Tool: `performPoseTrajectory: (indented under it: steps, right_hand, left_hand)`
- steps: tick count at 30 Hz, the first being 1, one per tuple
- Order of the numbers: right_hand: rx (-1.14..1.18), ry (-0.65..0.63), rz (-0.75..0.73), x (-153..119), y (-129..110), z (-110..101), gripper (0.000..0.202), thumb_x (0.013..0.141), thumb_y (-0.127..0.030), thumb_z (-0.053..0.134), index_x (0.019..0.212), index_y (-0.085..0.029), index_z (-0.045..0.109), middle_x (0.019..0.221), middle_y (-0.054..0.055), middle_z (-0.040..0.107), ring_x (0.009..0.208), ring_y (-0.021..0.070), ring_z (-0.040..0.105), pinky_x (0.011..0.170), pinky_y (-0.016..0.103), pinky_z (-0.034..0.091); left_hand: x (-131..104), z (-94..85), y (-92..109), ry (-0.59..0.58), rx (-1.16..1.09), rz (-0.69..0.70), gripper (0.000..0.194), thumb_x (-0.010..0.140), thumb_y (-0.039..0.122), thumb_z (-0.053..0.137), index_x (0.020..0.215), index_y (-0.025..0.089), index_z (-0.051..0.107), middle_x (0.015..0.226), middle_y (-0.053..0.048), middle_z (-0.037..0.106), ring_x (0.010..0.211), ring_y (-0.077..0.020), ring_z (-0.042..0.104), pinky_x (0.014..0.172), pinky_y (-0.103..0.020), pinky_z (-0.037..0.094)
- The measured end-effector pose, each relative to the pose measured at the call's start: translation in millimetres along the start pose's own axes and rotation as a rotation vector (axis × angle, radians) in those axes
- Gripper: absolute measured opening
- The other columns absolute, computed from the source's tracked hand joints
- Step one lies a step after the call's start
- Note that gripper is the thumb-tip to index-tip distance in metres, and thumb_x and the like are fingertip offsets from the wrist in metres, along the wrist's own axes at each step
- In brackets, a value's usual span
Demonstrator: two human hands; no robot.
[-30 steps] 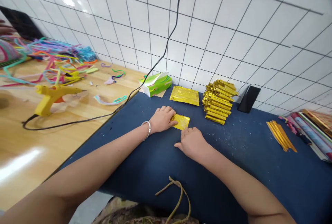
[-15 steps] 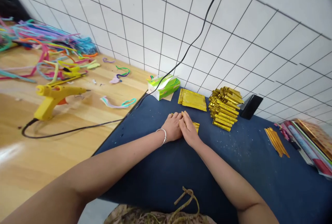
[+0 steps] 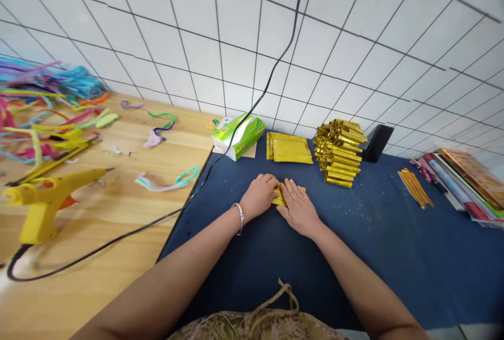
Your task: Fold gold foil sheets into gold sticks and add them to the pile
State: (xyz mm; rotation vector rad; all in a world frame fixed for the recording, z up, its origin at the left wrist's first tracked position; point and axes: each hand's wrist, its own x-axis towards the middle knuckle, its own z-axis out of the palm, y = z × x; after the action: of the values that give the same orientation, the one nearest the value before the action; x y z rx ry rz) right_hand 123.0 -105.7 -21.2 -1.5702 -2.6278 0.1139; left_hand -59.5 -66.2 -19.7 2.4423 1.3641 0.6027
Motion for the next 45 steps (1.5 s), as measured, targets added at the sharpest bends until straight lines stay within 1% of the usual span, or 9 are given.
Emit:
performPoseTrajectory:
  steps: [5, 13, 20, 24, 29, 33, 37, 40, 45]
  right_hand:
    - [-0.035, -0.029, -0.014, -2, 5, -1, 0.071, 0.091, -0.058, 0.025, 0.146, -0.013, 0.019, 0.153, 0.011, 0.014, 0.142, 0.0235, 0.008, 0.114, 0.045, 0.015]
    - [-0.026, -0.015, -0.01, -12, 12, -2, 0.073, 0.09, -0.06, 0.024, 0.145, -0.011, 0.022, 0.153, 0.013, 0.015, 0.142, 0.0246, 0.009, 0.114, 0.045, 0.015]
    - [0.019, 0.022, -0.003, -18, 15, 1, 0.075, 0.089, -0.062, 0.023, 0.144, -0.011, 0.024, 0.153, 0.012, 0.016, 0.142, 0.0248, 0.01, 0.114, 0.044, 0.013]
    - [0.026, 0.035, -0.011, -20, 15, 1, 0.073, 0.09, -0.061, 0.023, 0.144, -0.011, 0.025, 0.152, 0.013, 0.017, 0.141, 0.0245, 0.011, 0.114, 0.044, 0.014]
    - [0.013, 0.055, -0.001, -20, 14, 1, 0.068, 0.092, -0.055, 0.024, 0.144, -0.012, 0.025, 0.152, 0.012, 0.019, 0.141, 0.0241, 0.014, 0.113, 0.044, 0.015]
    - [0.011, 0.059, 0.002, -19, 14, 2, 0.065, 0.093, -0.051, 0.024, 0.144, -0.011, 0.025, 0.151, 0.013, 0.021, 0.141, 0.0239, 0.016, 0.113, 0.044, 0.015]
    - [0.011, 0.065, -0.012, -20, 14, 1, 0.062, 0.093, -0.047, 0.025, 0.143, -0.009, 0.026, 0.151, 0.014, 0.021, 0.141, 0.0239, 0.015, 0.113, 0.043, 0.015]
    - [0.009, 0.069, -0.028, -20, 14, 0, 0.062, 0.093, -0.046, 0.025, 0.143, -0.009, 0.027, 0.152, 0.013, 0.02, 0.141, 0.0244, 0.015, 0.113, 0.044, 0.015]
    - [0.002, 0.04, -0.056, -19, 18, -2, 0.064, 0.092, -0.049, 0.027, 0.144, -0.012, 0.024, 0.152, 0.012, 0.018, 0.141, 0.0253, 0.013, 0.113, 0.045, 0.016]
  left_hand:
    - [2, 4.4, 0, 0.019, -0.011, -0.021, 0.013, 0.084, 0.021, 0.055, 0.097, 0.018, 0.055, 0.103, -0.005, 0.056, 0.096, -0.0189, 0.049, 0.087, -0.033, 0.039]
    - [0, 11.8, 15, 0.052, 0.053, -0.085, 0.013, 0.088, 0.016, 0.043, 0.095, 0.018, 0.055, 0.102, -0.007, 0.055, 0.094, -0.02, 0.048, 0.085, -0.035, 0.04]
    - [-7, 15.5, 34, 0.05, 0.272, -0.106, 0.023, 0.091, 0.02, 0.039, 0.11, 0.021, 0.052, 0.116, -0.009, 0.052, 0.1, -0.0238, 0.046, 0.082, -0.037, 0.041]
    - [-12, 13.2, 37, 0.046, 0.294, -0.077, 0.024, 0.092, 0.022, 0.037, 0.111, 0.021, 0.052, 0.116, -0.009, 0.053, 0.101, -0.0234, 0.048, 0.082, -0.037, 0.042]
    - [-16, 10.6, 37, 0.064, 0.261, -0.046, 0.028, 0.09, 0.021, 0.04, 0.115, 0.02, 0.052, 0.123, -0.008, 0.053, 0.11, -0.021, 0.048, 0.091, -0.035, 0.04]
    - [-18, 17.7, 39, 0.043, 0.261, 0.058, 0.043, 0.09, 0.018, 0.036, 0.133, 0.018, 0.04, 0.141, -0.009, 0.04, 0.132, -0.0202, 0.032, 0.106, -0.037, 0.028]
    - [-22, 23.6, 34, -0.039, 0.286, 0.092, 0.049, 0.094, 0.03, 0.032, 0.142, 0.018, 0.029, 0.146, -0.01, 0.035, 0.138, -0.02, 0.024, 0.11, -0.039, 0.022]
    - [-25, 21.0, 29, -0.045, 0.317, 0.081, 0.053, 0.094, 0.04, 0.031, 0.142, 0.018, 0.029, 0.148, -0.011, 0.03, 0.139, -0.022, 0.021, 0.111, -0.041, 0.018]
    - [-28, 14.3, 23, -0.054, 0.324, 0.063, 0.058, 0.093, 0.047, 0.029, 0.143, 0.017, 0.028, 0.15, -0.012, 0.026, 0.14, -0.0236, 0.017, 0.112, -0.041, 0.015]
